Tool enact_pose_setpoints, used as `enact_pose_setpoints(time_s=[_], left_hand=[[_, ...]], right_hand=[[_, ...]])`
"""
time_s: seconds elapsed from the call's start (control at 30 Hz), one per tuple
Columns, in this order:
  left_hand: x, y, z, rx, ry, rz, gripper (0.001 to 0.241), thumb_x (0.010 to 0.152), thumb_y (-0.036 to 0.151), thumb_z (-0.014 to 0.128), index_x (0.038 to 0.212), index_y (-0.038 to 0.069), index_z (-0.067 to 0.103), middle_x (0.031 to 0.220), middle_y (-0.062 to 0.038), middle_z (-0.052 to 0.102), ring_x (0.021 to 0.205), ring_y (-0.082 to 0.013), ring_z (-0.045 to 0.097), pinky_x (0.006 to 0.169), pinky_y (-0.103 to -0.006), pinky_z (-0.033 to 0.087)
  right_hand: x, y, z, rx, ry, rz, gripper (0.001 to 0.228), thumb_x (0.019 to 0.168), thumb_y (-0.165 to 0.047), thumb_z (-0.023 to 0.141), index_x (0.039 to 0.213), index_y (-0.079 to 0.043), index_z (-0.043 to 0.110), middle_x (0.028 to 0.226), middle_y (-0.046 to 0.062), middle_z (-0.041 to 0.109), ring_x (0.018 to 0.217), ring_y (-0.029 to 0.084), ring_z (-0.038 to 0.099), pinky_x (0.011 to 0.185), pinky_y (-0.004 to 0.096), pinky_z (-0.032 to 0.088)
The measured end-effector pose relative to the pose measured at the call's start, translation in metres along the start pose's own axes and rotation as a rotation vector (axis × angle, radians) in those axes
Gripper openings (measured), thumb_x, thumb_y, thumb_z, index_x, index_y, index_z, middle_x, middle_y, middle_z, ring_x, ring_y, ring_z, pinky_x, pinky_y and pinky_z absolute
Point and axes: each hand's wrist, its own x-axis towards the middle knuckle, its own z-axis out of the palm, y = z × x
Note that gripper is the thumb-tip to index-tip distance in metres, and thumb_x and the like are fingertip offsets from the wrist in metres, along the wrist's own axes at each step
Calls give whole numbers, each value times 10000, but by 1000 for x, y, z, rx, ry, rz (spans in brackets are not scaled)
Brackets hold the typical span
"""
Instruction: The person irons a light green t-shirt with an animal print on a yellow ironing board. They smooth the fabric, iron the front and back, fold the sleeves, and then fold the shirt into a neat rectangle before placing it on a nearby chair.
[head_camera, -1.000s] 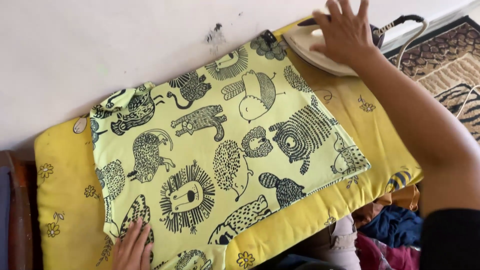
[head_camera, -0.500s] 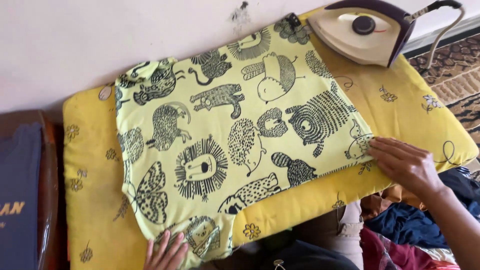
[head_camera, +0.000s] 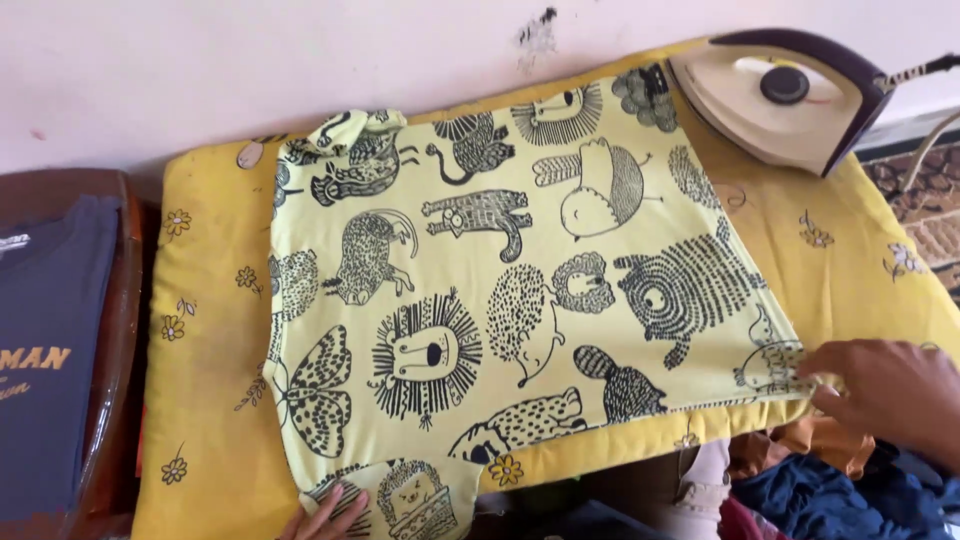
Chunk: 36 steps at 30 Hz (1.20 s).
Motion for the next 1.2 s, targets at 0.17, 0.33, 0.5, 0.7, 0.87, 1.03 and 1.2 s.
enact_pose_setpoints(time_s=[0.17, 0.33, 0.5, 0.7, 0.87, 1.03, 1.2], left_hand=[[61, -74, -24, -694, -1240, -1132, 735, 806, 396, 704, 1524, 348, 557, 1666, 122, 340, 1555, -126, 286, 1298, -286, 47], [81, -31, -78, 44, 182, -928, 467, 1011, 502, 544, 1177, 98, 711, 1025, -95, 764, 903, -311, 726, 758, -459, 553], [135, 0, -94, -88, 168, -1174, 563, 1033, 592, 447, 978, 94, 702, 955, -173, 749, 922, -446, 675, 802, -542, 474], [176, 9, -89, -41, 198, -1182, 474, 1051, 515, 506, 903, 87, 647, 928, -144, 679, 718, -311, 634, 673, -432, 521], [165, 2, -77, -113, 425, -1055, 347, 1105, 400, 529, 901, 123, 480, 676, -102, 613, 629, -378, 625, 544, -522, 430], [159, -12, -60, -150, 397, -1104, 340, 1108, 424, 441, 941, 129, 456, 632, -94, 614, 563, -332, 606, 528, -489, 446], [161, -6, -73, -232, 381, -1091, 313, 1111, 369, 460, 923, 119, 468, 626, -56, 612, 549, -262, 598, 511, -436, 450]], right_hand=[[170, 78, -70, -566, 601, 142, 761, 831, -858, 389, 1423, -420, 576, 916, -49, 711, 760, 119, 747, 595, 253, 581], [258, 48, -181, 210, 329, 222, 493, 967, -316, 703, 1393, -81, 624, 1084, 304, 736, 965, 518, 674, 744, 600, 581], [345, 141, -113, 364, 399, 59, 396, 798, -295, 736, 1115, -58, 715, 904, 207, 706, 822, 378, 669, 626, 479, 526], [322, 74, -84, 701, 477, -80, 592, 886, -480, 849, 1134, 6, 621, 895, 177, 594, 789, 300, 572, 668, 411, 417], [196, -72, -148, 302, 436, -237, 649, 928, -649, 725, 721, -42, 627, 569, 131, 568, 590, 207, 507, 640, 331, 374], [113, -161, -179, -430, 12, -146, 764, 712, -955, 262, 1260, -552, 609, 679, -112, 778, 708, 22, 765, 593, 118, 535], [39, -187, -129, -245, 213, -556, 624, 671, -941, 416, 937, -424, 640, 471, -132, 596, 455, 37, 629, 457, 205, 517]])
